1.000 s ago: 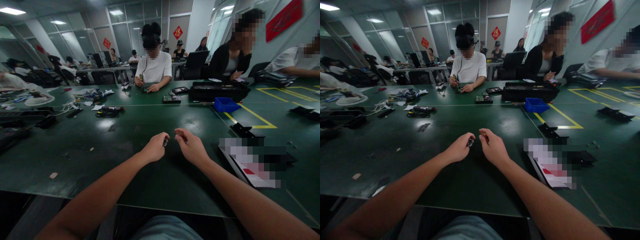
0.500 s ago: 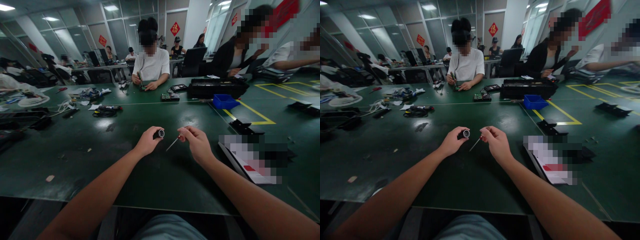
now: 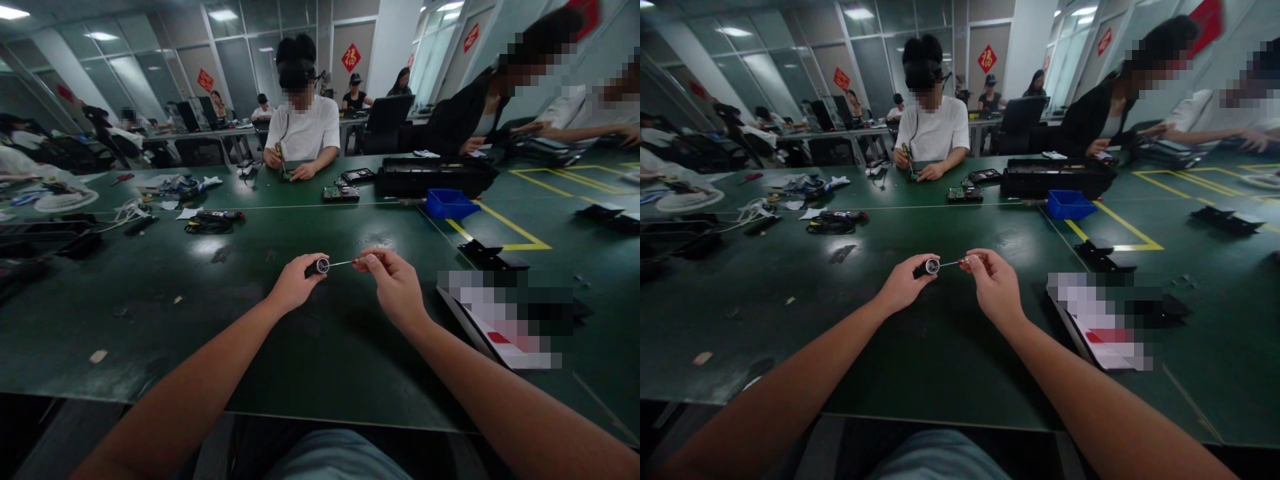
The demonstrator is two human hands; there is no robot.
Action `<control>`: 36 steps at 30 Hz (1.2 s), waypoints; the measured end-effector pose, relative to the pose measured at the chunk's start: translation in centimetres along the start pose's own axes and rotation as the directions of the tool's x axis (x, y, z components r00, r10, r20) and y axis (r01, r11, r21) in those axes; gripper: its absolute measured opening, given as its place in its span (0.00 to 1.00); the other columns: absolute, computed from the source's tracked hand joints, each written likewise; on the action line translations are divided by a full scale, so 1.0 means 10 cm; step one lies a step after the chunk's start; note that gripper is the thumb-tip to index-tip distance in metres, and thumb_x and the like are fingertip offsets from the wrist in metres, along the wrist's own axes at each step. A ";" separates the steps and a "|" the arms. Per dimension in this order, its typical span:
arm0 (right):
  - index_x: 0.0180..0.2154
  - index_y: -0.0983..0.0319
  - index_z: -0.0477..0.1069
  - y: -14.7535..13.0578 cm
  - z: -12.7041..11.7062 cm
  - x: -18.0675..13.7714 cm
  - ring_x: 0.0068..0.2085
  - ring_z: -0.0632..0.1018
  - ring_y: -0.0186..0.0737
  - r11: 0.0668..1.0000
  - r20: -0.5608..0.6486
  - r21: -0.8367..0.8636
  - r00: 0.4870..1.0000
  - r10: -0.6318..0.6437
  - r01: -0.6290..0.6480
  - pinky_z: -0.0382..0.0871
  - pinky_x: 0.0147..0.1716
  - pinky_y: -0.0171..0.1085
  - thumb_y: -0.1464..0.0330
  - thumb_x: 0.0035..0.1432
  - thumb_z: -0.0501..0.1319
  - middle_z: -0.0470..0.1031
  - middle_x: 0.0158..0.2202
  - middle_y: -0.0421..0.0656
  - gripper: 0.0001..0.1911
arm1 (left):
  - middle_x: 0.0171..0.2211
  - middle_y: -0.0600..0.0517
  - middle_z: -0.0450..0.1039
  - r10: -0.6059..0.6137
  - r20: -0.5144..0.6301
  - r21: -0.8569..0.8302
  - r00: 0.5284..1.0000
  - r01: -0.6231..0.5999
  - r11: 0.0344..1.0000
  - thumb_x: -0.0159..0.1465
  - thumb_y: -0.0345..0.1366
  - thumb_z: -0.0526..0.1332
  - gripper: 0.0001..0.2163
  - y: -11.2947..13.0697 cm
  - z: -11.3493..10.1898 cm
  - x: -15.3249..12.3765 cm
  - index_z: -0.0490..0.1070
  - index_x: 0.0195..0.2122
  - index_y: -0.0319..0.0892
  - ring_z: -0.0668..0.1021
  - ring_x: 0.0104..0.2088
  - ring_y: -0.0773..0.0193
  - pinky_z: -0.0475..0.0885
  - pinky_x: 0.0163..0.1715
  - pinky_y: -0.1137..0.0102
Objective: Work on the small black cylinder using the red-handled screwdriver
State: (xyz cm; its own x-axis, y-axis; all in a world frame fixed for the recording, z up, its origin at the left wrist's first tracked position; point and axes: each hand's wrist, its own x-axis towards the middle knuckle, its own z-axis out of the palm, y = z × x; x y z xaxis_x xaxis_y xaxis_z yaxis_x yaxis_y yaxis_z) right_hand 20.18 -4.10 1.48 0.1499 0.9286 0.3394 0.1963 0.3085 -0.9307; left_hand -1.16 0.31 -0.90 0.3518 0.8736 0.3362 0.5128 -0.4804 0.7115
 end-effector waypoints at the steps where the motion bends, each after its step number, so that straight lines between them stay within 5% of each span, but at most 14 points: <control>1: 0.42 0.60 0.75 0.00 0.00 0.00 0.39 0.83 0.45 1.000 -0.015 -0.019 1.000 -0.003 0.003 0.77 0.45 0.48 0.59 0.64 0.60 0.83 0.36 0.46 0.12 | 0.53 0.48 0.77 -0.003 0.000 0.000 1.000 0.003 1.000 0.64 0.30 0.65 0.17 0.00 0.00 0.00 0.74 0.54 0.46 0.76 0.55 0.53 0.66 0.60 0.54; 27: 0.44 0.59 0.76 0.07 0.00 0.02 0.41 0.82 0.45 0.999 0.019 0.029 0.999 0.030 -0.030 0.74 0.46 0.47 0.57 0.64 0.61 0.83 0.39 0.45 0.14 | 0.53 0.49 0.76 -0.004 0.009 0.031 1.000 0.004 1.000 0.64 0.29 0.66 0.18 -0.02 -0.01 0.01 0.73 0.56 0.46 0.76 0.55 0.56 0.68 0.59 0.57; 31: 0.35 0.60 0.77 0.01 -0.03 0.01 0.33 0.80 0.42 0.986 -0.021 -0.165 1.000 0.017 -0.020 0.71 0.35 0.41 0.54 0.63 0.61 0.82 0.32 0.43 0.17 | 0.52 0.49 0.76 -0.009 0.021 0.046 1.000 0.008 0.999 0.64 0.29 0.65 0.18 0.00 -0.02 0.00 0.74 0.56 0.46 0.76 0.54 0.56 0.68 0.58 0.57; 36: 0.18 0.59 0.65 -0.07 -0.06 0.00 0.20 0.68 0.35 0.913 0.007 -0.408 1.000 -0.022 0.023 0.58 0.25 0.37 0.50 0.62 0.60 0.68 0.16 0.38 0.27 | 0.52 0.49 0.77 0.017 0.025 0.059 1.000 -0.018 0.998 0.64 0.29 0.66 0.18 0.00 -0.03 -0.01 0.74 0.55 0.46 0.76 0.54 0.55 0.68 0.58 0.56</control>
State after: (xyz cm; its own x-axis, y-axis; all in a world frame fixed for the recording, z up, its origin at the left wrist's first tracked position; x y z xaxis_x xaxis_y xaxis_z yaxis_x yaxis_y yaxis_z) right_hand 20.58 -4.43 2.23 0.1383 0.9230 0.3591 0.5779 0.2192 -0.7861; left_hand -1.38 0.27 -0.76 0.3797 0.8633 0.3325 0.5520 -0.4998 0.6674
